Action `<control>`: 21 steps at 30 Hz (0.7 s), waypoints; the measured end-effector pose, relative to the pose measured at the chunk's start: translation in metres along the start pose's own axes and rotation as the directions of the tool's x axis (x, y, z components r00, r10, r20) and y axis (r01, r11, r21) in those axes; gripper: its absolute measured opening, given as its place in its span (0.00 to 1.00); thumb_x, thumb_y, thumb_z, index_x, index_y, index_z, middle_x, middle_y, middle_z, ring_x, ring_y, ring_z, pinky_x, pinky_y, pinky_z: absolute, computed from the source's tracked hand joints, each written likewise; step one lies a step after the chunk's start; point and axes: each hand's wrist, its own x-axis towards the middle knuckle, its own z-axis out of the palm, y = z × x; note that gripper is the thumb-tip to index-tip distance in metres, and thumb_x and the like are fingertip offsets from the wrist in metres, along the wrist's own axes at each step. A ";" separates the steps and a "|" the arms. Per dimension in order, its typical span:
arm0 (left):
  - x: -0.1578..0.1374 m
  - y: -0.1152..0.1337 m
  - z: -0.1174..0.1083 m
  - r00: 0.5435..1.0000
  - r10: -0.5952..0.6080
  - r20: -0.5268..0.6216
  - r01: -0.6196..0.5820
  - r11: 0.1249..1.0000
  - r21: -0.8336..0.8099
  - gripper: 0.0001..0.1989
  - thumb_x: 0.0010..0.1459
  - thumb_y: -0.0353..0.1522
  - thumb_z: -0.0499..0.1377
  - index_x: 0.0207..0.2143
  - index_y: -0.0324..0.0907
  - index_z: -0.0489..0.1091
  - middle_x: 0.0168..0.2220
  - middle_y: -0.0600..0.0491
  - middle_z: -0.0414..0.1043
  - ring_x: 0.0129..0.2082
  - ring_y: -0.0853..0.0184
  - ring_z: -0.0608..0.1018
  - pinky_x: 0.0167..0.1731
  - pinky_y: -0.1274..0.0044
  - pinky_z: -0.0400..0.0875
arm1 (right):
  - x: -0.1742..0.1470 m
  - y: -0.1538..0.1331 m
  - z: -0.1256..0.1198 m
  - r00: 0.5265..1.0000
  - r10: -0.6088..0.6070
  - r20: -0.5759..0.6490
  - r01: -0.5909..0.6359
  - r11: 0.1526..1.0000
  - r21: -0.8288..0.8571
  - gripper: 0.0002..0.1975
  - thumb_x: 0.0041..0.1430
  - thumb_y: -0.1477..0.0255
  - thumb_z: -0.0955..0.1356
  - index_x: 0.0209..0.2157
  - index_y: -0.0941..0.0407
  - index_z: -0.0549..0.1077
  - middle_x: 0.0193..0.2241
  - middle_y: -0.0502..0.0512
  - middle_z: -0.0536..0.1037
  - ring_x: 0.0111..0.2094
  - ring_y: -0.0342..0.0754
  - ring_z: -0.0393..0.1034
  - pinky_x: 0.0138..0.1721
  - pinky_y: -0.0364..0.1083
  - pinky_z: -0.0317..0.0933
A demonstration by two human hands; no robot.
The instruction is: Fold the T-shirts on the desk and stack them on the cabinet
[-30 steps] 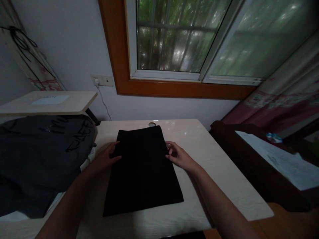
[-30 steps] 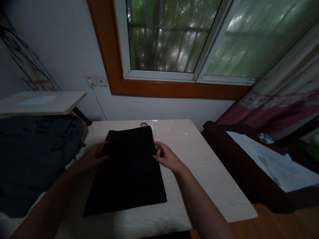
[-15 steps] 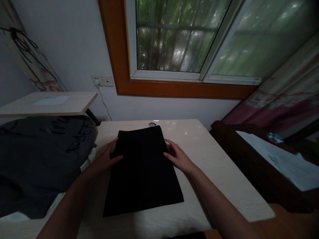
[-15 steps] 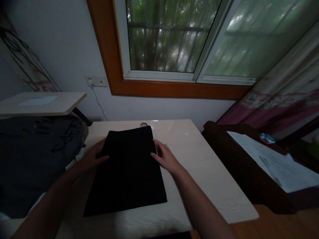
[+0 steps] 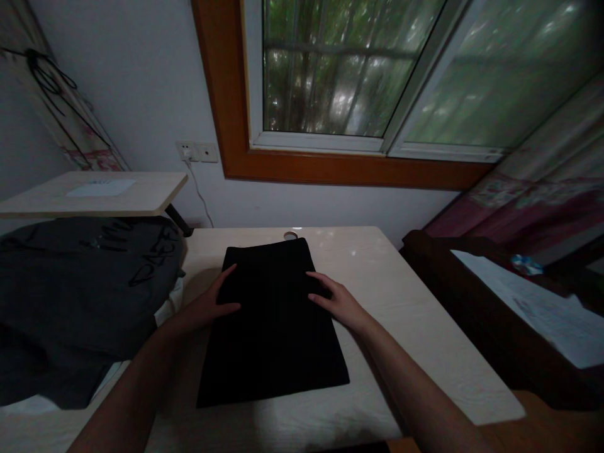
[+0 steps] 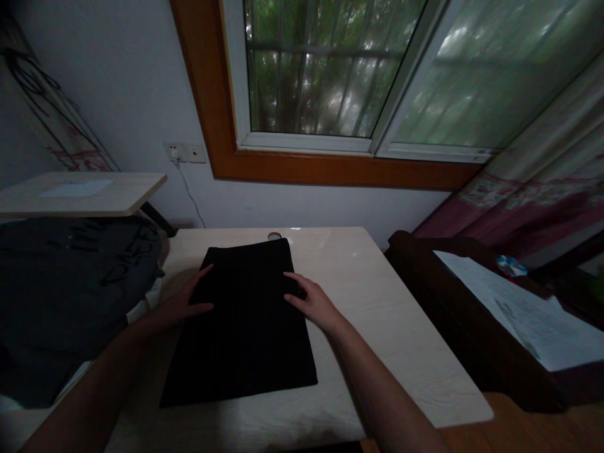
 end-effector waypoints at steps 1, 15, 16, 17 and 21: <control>0.001 -0.001 0.001 1.000 0.001 0.000 -0.001 1.000 -0.019 0.52 0.53 0.47 0.67 0.73 0.48 0.43 0.73 0.45 0.49 0.70 0.51 0.59 0.67 0.57 0.56 | 0.001 0.002 0.001 1.000 0.007 -0.011 -0.007 1.000 0.009 0.28 0.59 0.64 0.72 0.61 0.47 0.69 0.48 0.55 0.77 0.47 0.53 0.72 0.52 0.54 0.64; 0.003 0.022 -0.007 0.981 0.013 -0.194 -0.050 0.981 -0.186 0.44 0.52 0.41 0.68 0.68 0.50 0.57 0.69 0.47 0.59 0.66 0.51 0.66 0.65 0.59 0.60 | 0.011 -0.005 -0.010 0.972 0.172 -0.158 -0.078 0.876 0.476 0.19 0.46 0.62 0.79 0.42 0.51 0.82 0.33 0.52 0.78 0.36 0.49 0.70 0.40 0.50 0.63; 0.005 0.028 -0.009 0.978 0.004 -0.206 -0.046 0.979 -0.198 0.43 0.52 0.40 0.68 0.68 0.50 0.58 0.68 0.47 0.60 0.66 0.51 0.67 0.65 0.59 0.62 | 0.015 -0.008 -0.014 0.972 0.151 -0.180 -0.055 0.891 0.451 0.19 0.46 0.63 0.79 0.42 0.51 0.82 0.34 0.52 0.79 0.38 0.50 0.70 0.42 0.50 0.63; 0.009 0.035 -0.012 0.975 -0.004 -0.221 -0.042 0.978 -0.202 0.42 0.52 0.40 0.68 0.67 0.50 0.58 0.68 0.47 0.62 0.65 0.52 0.68 0.64 0.59 0.63 | 0.021 -0.012 -0.018 0.972 0.125 -0.201 -0.030 0.908 0.417 0.18 0.46 0.63 0.79 0.41 0.51 0.83 0.36 0.52 0.79 0.39 0.50 0.70 0.44 0.51 0.63; 0.034 0.067 -0.031 0.961 0.008 -0.276 -0.069 0.975 -0.210 0.43 0.53 0.39 0.68 0.69 0.49 0.57 0.63 0.47 0.67 0.60 0.53 0.73 0.62 0.59 0.67 | 0.051 -0.032 -0.039 0.956 -0.002 -0.293 0.092 0.952 0.292 0.18 0.48 0.64 0.78 0.42 0.50 0.82 0.42 0.52 0.80 0.46 0.51 0.70 0.53 0.53 0.60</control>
